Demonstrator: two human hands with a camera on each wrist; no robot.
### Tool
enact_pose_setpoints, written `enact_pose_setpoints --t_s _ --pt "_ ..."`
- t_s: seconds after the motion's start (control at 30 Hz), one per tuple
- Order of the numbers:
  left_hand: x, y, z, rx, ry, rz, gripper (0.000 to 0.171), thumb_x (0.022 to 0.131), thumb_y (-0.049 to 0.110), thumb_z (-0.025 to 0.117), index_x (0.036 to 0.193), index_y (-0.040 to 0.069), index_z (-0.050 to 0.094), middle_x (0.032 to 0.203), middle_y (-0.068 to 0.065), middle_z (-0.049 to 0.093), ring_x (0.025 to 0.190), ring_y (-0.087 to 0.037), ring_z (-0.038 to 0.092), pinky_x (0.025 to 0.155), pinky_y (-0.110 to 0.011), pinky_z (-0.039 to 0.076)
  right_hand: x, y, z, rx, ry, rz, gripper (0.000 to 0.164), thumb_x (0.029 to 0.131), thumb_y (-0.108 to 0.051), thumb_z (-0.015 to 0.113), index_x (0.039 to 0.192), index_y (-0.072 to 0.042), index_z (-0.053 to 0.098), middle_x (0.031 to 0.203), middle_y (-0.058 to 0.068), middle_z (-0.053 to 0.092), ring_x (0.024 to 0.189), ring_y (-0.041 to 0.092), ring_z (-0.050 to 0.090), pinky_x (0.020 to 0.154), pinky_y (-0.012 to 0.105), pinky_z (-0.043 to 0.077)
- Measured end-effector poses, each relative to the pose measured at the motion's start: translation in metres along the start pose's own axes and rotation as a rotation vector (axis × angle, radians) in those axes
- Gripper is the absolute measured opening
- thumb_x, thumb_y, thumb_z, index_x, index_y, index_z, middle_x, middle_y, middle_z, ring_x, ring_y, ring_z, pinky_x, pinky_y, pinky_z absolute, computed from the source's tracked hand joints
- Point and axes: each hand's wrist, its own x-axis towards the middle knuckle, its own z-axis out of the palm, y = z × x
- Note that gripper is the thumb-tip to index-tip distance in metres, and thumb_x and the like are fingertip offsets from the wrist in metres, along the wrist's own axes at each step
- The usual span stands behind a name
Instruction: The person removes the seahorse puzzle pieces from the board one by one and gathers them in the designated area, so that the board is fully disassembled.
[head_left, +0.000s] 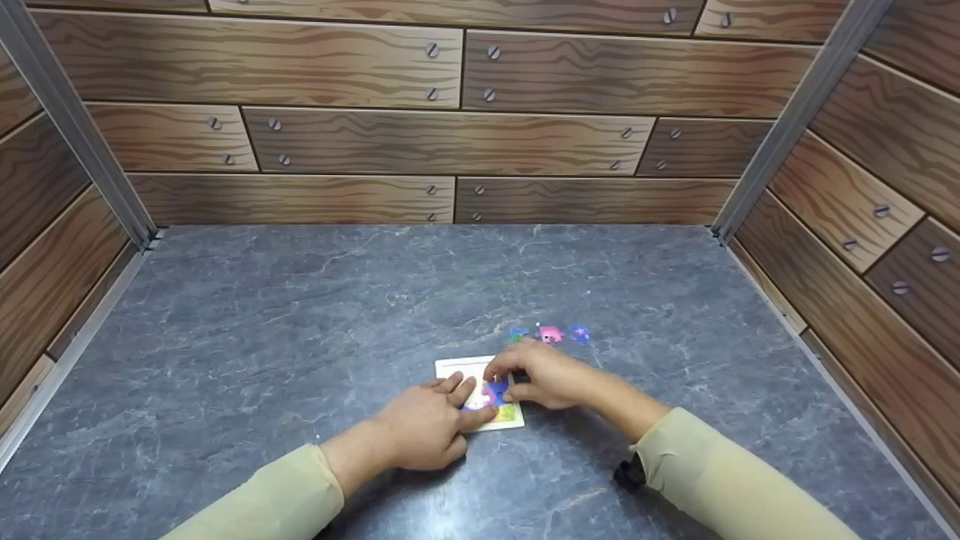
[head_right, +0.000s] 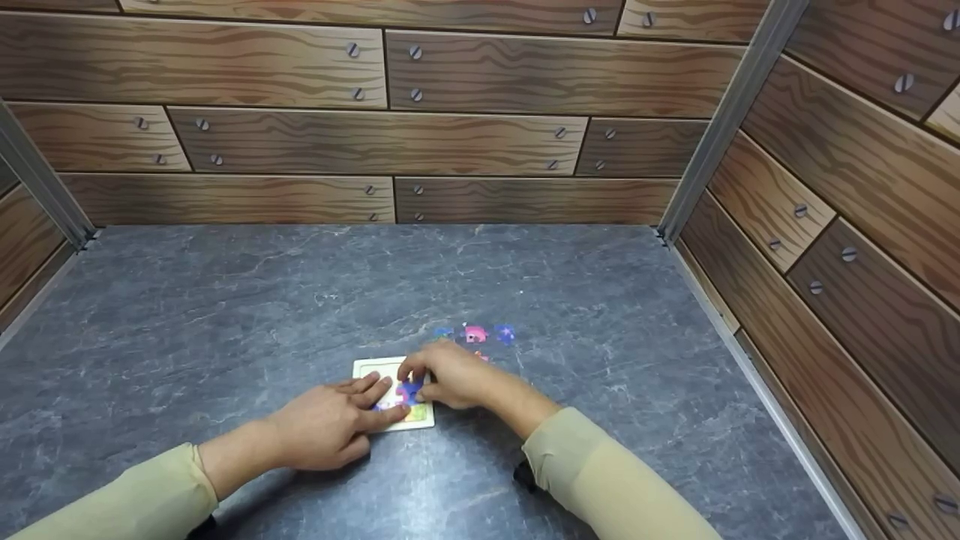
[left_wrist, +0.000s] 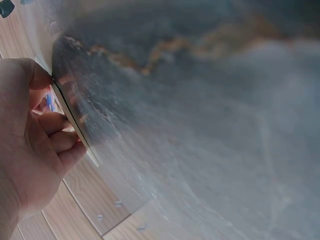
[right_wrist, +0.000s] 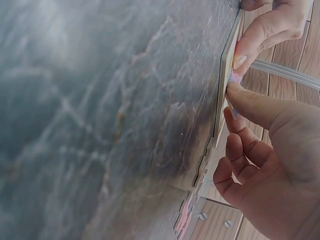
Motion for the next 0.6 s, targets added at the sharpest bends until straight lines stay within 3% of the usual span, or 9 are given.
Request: enact_pose_setpoints --t_s 0.6 --pt "-0.0004 0.0004 0.0004 -0.006 -0.008 -0.001 0.059 0.101 0.029 0.054 0.16 0.03 0.051 0.16 -0.023 0.047 0.148 -0.039 0.046 0.119 -0.045 0.041 -0.0025 -0.0012 -0.0035 -0.021 -0.036 0.011 0.038 0.089 -0.009 0.081 0.127 -0.013 0.076 0.118 0.003 0.072 0.114 0.024 0.062 0.102 0.048 0.05"
